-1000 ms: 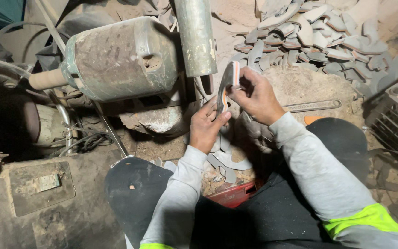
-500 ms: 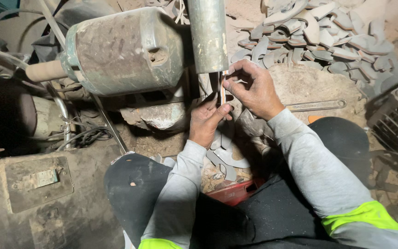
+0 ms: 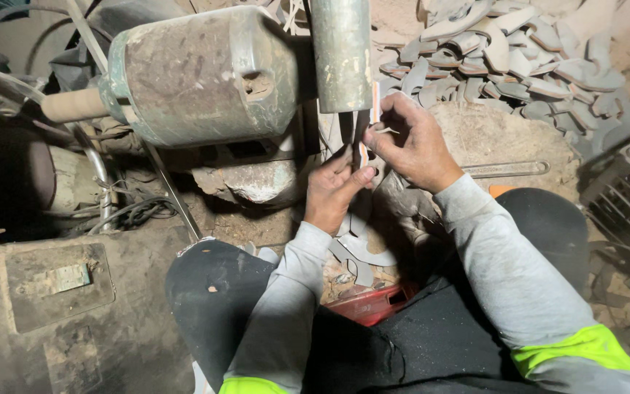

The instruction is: The person sits on the floor and uses a bench grinder to smooth the edges of multiple curved shoe sole pieces. They handle each piece by hand, pressing it against the spinning wheel, then set the finished pieces aside on the floor.

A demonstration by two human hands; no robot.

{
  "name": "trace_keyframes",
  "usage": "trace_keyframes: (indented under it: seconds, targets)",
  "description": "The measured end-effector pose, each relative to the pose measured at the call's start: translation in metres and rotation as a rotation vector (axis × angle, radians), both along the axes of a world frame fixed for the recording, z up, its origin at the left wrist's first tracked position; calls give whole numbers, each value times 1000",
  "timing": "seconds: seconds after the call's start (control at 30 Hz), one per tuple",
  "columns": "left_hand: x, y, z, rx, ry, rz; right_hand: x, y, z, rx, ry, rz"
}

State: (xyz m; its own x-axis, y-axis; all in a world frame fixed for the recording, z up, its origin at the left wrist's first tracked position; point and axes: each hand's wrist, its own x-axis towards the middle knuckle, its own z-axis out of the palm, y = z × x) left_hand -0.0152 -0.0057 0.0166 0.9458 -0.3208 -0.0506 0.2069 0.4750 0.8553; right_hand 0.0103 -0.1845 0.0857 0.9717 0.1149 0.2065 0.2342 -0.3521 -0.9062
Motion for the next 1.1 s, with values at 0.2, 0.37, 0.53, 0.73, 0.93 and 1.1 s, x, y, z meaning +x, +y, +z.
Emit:
trace_keyframes:
  seconds: [0.2, 0.37, 0.53, 0.73, 0.93, 1.1]
  targets:
    - [1, 5, 8, 30, -13, 8, 5, 7, 6, 139, -7, 67]
    - [1, 5, 4, 31, -4, 11, 5, 9, 2, 126, 20, 48]
    - [-10, 3, -7, 131, -39, 53, 5, 1, -3, 44, 136, 99]
    - [-6, 0, -8, 196, -88, 54, 1, -8, -1, 78, 137, 88]
    - [1, 4, 7, 17, -31, -23, 2, -1, 6, 73, -16, 67]
    - [4, 8, 14, 2, -46, -18, 9, 6, 8, 143, 33, 80]
